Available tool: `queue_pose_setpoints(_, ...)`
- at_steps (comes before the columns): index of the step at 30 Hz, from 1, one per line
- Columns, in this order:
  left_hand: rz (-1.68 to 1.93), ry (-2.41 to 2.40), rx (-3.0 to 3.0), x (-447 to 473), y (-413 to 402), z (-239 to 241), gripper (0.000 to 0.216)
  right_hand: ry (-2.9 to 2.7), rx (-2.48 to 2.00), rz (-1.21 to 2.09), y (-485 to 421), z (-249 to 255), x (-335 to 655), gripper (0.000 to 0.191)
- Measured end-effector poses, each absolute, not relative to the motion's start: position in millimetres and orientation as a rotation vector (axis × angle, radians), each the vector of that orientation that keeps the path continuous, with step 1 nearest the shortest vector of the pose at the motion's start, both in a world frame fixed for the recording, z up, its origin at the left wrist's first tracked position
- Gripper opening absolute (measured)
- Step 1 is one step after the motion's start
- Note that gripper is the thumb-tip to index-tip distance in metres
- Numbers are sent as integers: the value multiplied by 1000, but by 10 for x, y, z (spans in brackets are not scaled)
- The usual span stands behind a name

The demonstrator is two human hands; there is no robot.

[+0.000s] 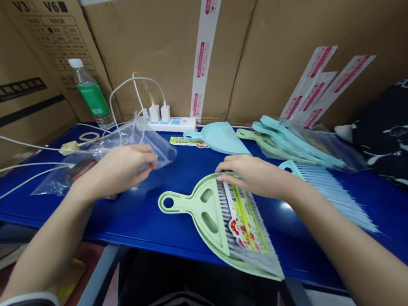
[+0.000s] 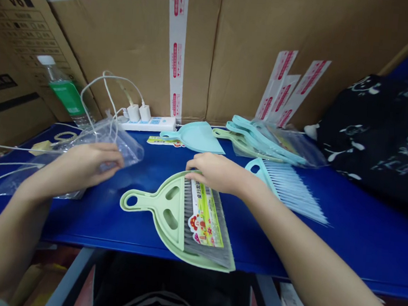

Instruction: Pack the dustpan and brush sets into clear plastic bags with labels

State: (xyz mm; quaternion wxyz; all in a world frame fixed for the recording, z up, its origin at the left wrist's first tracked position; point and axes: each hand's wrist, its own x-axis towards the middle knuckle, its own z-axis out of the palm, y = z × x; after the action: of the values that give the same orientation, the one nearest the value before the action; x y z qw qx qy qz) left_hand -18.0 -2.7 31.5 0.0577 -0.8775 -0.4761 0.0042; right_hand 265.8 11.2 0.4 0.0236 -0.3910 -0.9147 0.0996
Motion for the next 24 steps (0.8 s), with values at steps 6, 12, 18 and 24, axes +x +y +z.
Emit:
queue_pose_setpoints(6,141,-1175,-3004,-223,-15,239,20,-2803,-1128,413,170,-43,2626,27)
queue_pose_setpoints(12,235,-1114,-3177,-288,-44,255,22,-2793,-1182,520,219,-47,2666,22)
queue_pose_setpoints(18,232,-1050,-3349,-335,-83,261,13,-2742,-1110,627,244,42,2766,24)
queue_pose_setpoints(24,242,-855,-3572,-378,-130,341,34,-2630,-1182,476,243,95,2814,24)
